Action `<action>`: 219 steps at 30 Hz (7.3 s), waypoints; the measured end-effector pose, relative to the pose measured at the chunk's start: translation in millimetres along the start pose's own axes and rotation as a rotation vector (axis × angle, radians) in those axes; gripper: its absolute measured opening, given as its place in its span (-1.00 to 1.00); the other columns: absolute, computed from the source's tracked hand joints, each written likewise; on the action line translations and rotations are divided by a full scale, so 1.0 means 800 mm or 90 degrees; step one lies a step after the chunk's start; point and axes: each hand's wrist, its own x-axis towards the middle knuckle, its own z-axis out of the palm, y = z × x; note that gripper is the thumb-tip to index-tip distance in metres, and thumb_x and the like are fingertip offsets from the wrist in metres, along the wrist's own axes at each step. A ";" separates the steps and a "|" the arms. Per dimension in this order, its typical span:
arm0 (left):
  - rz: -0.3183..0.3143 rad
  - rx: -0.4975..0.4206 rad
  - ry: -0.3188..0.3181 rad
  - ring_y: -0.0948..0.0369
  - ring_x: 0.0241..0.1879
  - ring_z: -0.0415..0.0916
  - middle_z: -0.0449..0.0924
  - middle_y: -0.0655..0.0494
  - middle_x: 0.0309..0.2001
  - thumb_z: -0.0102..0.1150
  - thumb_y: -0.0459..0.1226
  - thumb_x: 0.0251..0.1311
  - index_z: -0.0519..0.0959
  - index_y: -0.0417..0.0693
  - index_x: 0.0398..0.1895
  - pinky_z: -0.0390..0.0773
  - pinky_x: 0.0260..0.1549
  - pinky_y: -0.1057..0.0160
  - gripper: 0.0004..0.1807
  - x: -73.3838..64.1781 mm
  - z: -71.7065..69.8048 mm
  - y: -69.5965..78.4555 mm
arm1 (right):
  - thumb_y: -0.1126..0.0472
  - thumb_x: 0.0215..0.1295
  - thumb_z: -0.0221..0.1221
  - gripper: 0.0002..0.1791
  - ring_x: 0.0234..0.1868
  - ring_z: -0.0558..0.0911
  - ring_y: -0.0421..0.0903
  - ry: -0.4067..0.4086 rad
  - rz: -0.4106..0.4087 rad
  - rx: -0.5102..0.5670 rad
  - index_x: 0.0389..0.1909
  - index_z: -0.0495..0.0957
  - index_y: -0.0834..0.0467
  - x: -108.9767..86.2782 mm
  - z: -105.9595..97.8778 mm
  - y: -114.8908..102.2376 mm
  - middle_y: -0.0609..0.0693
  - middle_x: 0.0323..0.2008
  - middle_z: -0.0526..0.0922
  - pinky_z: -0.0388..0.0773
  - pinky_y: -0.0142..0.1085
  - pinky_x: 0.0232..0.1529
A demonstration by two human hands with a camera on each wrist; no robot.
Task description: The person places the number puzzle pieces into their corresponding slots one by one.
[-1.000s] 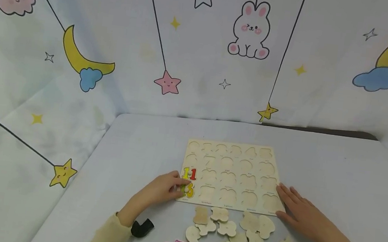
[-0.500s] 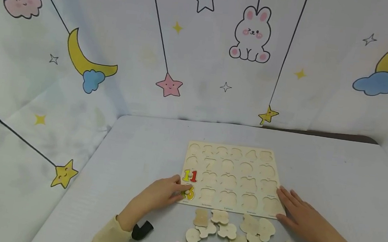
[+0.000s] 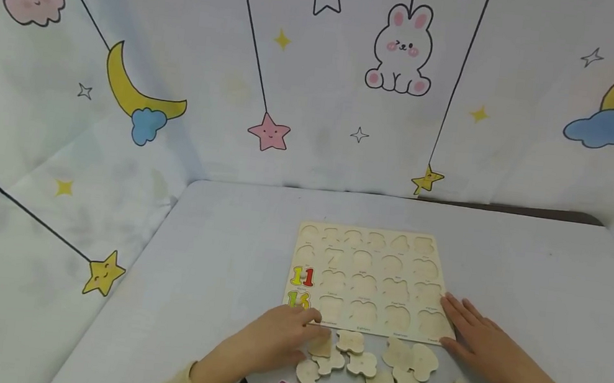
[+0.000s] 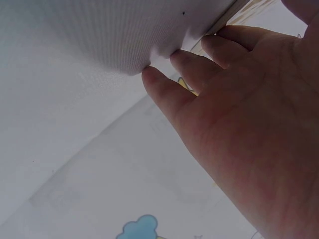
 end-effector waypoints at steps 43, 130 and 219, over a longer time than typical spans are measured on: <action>-0.218 -0.849 0.132 0.13 -0.45 0.57 0.56 0.02 -0.44 0.11 -0.49 0.20 0.43 -0.33 0.07 0.56 -0.40 0.19 -0.66 0.002 0.034 -0.030 | -0.07 0.27 0.13 -0.24 0.23 0.21 0.36 0.018 -0.015 -0.013 0.34 0.19 0.30 -0.008 0.008 -0.003 0.28 0.29 0.24 0.22 0.24 0.02; 0.073 -0.238 -0.029 0.63 -0.32 0.37 0.61 0.43 -0.32 0.24 -0.26 0.17 0.71 0.09 -0.21 0.30 -0.33 0.63 -0.85 0.039 0.020 0.008 | -0.07 0.29 0.12 -0.23 0.25 0.16 0.36 -0.003 -0.006 -0.010 0.35 0.16 0.33 -0.002 -0.001 -0.003 0.29 0.31 0.18 0.17 0.27 0.04; 0.033 -0.054 -0.171 0.43 -0.36 0.32 0.42 0.37 -0.32 0.30 0.19 -0.08 0.57 0.16 -0.05 0.28 -0.36 0.48 -0.45 0.033 -0.027 0.032 | -0.06 0.29 0.13 -0.22 0.26 0.14 0.38 -0.014 -0.002 -0.003 0.36 0.13 0.34 0.001 -0.003 -0.002 0.30 0.32 0.16 0.14 0.27 0.06</action>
